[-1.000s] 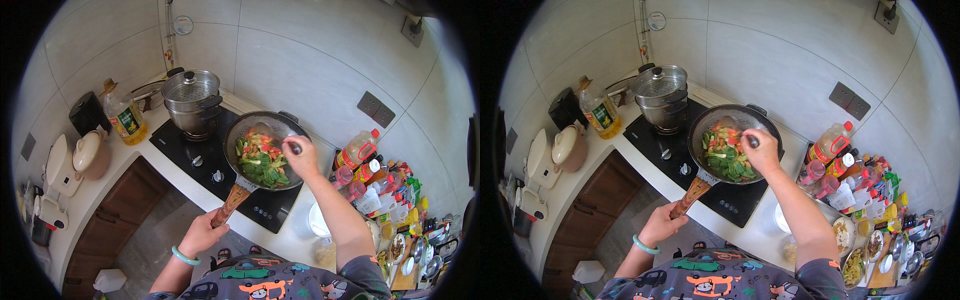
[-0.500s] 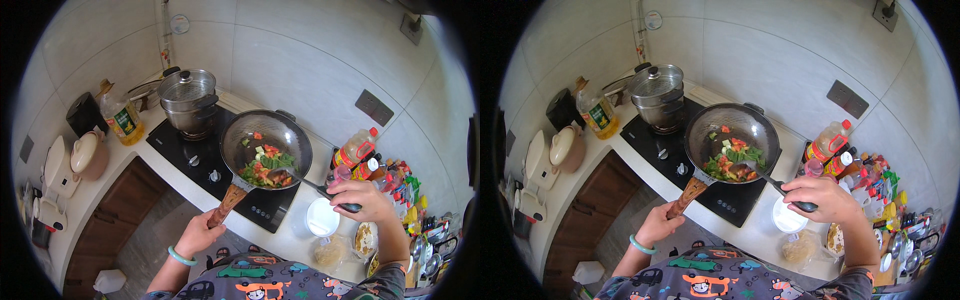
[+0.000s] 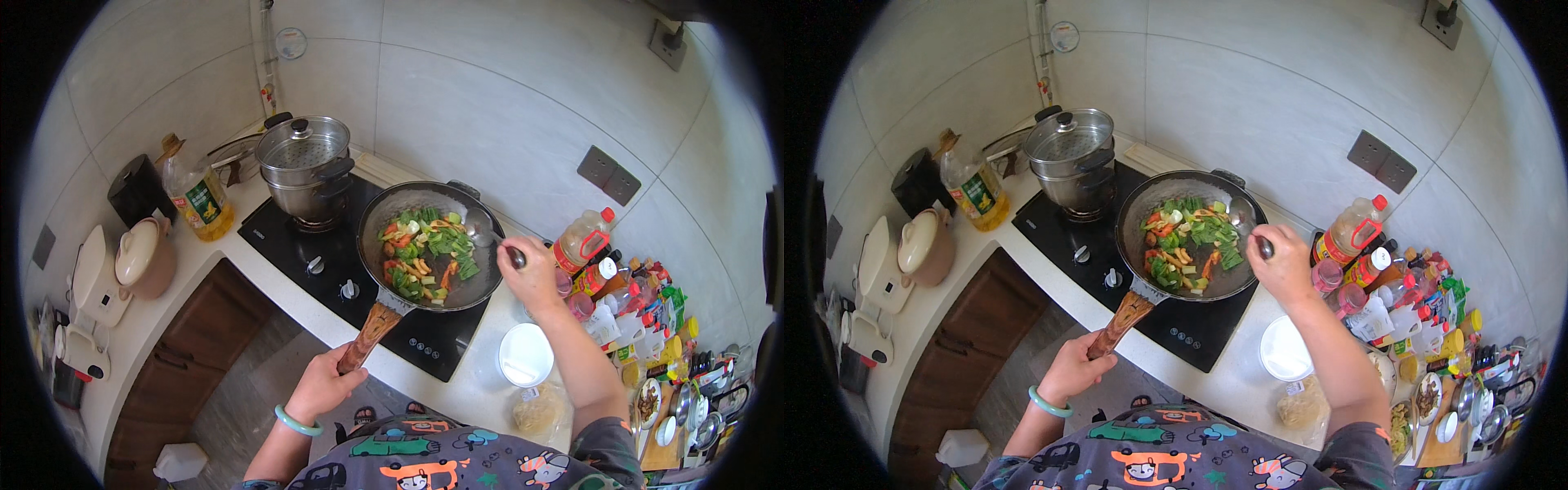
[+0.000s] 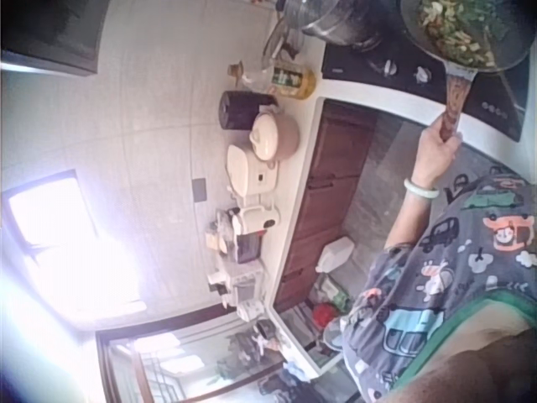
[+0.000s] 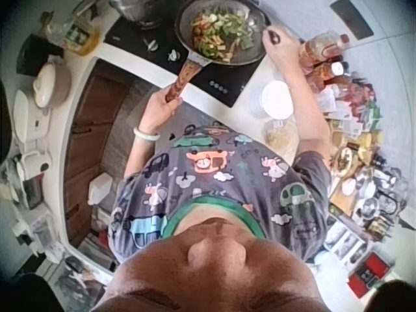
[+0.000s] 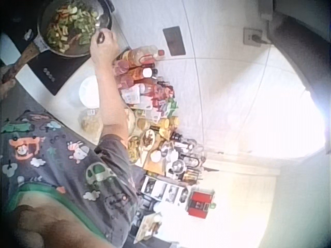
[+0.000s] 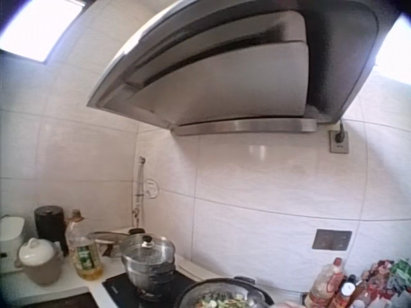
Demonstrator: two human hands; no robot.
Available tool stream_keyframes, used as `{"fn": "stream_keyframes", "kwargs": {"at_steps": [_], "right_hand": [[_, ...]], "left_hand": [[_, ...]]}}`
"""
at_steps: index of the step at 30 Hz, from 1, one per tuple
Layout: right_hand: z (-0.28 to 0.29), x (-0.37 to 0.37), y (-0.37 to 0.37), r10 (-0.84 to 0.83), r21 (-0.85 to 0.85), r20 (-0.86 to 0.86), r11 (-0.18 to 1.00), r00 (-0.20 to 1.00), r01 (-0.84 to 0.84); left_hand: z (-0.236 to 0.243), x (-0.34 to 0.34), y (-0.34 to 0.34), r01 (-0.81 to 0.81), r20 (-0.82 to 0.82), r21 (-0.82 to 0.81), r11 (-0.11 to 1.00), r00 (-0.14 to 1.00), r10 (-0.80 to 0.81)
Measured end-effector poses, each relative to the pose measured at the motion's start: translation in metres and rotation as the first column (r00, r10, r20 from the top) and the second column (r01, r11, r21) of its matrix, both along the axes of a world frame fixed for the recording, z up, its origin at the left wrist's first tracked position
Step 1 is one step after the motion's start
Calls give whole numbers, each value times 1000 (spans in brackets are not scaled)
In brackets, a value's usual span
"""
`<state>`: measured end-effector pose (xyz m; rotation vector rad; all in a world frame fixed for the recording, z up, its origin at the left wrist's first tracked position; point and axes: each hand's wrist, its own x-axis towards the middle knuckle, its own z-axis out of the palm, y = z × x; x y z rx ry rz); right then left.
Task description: The person stir-fries chopped vegetables in a wok on an induction cooktop. They add sliced mushrooms, tomatoes, and leafy greens sequentially, stirring with a spatula throughout.
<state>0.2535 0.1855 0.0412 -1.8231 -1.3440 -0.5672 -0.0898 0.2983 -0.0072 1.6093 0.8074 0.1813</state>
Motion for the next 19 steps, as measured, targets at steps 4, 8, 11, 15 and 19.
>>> {"fn": "stream_keyframes", "kwargs": {"at_steps": [4,8,11,15,19], "right_hand": [[-25,-15,38,28,111,-159,994,987,-10],[-12,-38,30,310,16,-106,951,945,-310],[-1,-30,17,269,22,-107,963,957,-268],[-13,0,31,164,31,-48,986,985,-162],[-30,-4,56,195,21,-197,981,961,-195]], "left_hand": [[0,3,0,7,1,-5,1000,1000,-7],[0,0,0,-15,0,-10,1000,1000,15],[-2,-1,0,-24,4,-19,1000,1000,24],[-5,1,1,-8,20,-25,1000,1000,9],[-3,0,1,2,11,-11,1000,1000,-2]]}}
